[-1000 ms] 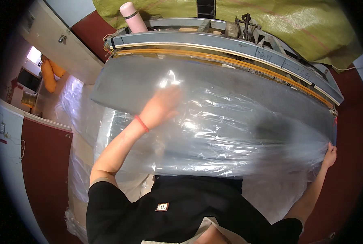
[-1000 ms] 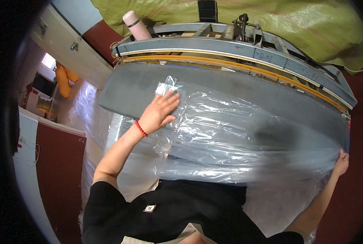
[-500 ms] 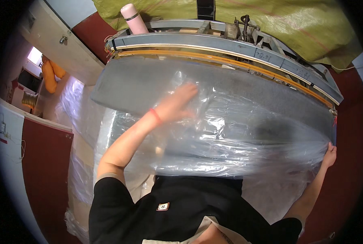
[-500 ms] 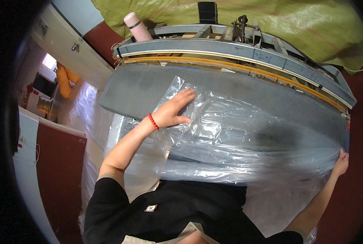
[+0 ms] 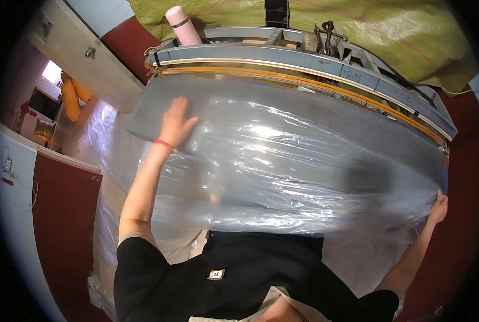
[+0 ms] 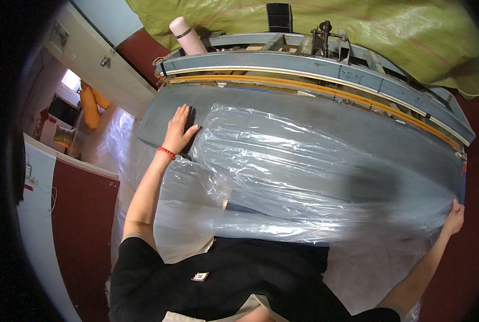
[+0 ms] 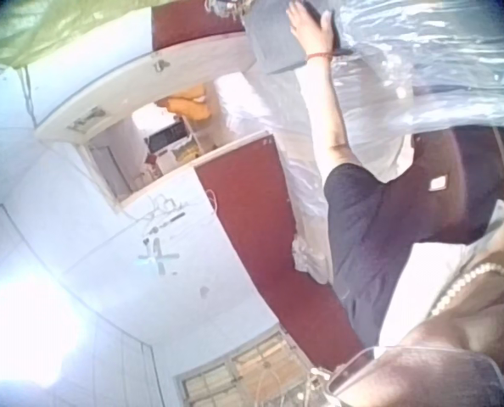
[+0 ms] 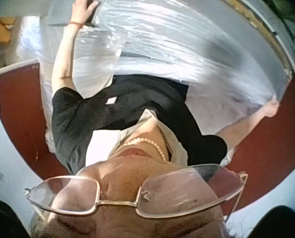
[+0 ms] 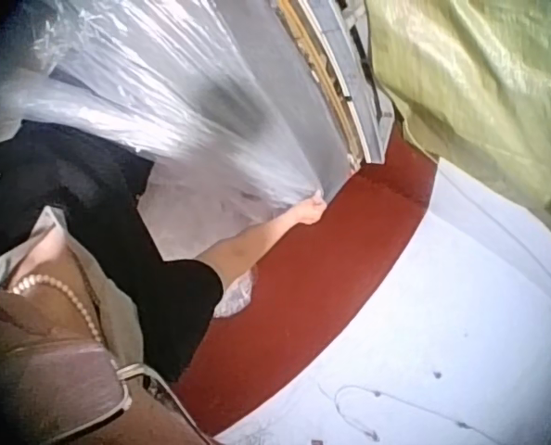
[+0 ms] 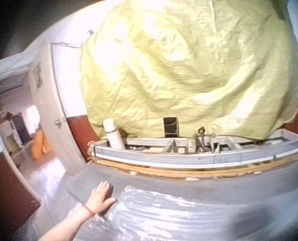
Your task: Preparing and smoothing a large plastic film over a work surface.
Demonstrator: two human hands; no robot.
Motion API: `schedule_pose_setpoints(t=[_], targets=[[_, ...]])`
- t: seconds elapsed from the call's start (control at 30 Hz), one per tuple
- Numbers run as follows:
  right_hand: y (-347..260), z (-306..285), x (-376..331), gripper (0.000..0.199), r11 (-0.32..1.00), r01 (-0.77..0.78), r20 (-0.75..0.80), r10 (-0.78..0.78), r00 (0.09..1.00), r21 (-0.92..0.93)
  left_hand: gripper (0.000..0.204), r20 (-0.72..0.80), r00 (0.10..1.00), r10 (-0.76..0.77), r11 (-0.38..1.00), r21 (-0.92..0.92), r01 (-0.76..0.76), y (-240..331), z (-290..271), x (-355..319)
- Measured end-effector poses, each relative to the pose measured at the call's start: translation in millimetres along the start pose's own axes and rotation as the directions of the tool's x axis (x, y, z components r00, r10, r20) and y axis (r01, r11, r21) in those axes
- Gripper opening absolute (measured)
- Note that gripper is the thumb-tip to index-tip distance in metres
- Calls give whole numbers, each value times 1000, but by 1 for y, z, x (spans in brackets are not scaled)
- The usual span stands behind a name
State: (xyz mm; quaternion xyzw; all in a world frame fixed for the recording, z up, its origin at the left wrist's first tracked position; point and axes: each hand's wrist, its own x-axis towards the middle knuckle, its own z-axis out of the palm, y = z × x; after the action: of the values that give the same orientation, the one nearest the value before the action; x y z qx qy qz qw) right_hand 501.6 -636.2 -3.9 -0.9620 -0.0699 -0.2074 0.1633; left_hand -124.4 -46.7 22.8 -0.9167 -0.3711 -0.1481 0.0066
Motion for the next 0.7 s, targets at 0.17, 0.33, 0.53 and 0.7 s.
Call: schedule_pose_setpoints(t=[0.17, 0.33, 0.53, 0.7], targets=[[9, 5, 2, 47, 1000, -17, 19, 18, 1000, -21, 50, 17, 956, 292, 954, -75, -290, 56, -6, 8], [28, 12, 13, 42, 975, 142, -38, -138, 990, 168, 33, -67, 989, 130, 968, -208, -141, 50, 22, 30], [79, 29, 40, 35, 821, 157, -16, -178, 984, 548, 13, -283, 939, -197, 969, -203, 141, 50, 43, 69], [60, 29, 64, 35, 879, 11, -109, 46, 993, 476, 10, -370, 872, -320, 902, -401, 161, 37, 59, 78]])
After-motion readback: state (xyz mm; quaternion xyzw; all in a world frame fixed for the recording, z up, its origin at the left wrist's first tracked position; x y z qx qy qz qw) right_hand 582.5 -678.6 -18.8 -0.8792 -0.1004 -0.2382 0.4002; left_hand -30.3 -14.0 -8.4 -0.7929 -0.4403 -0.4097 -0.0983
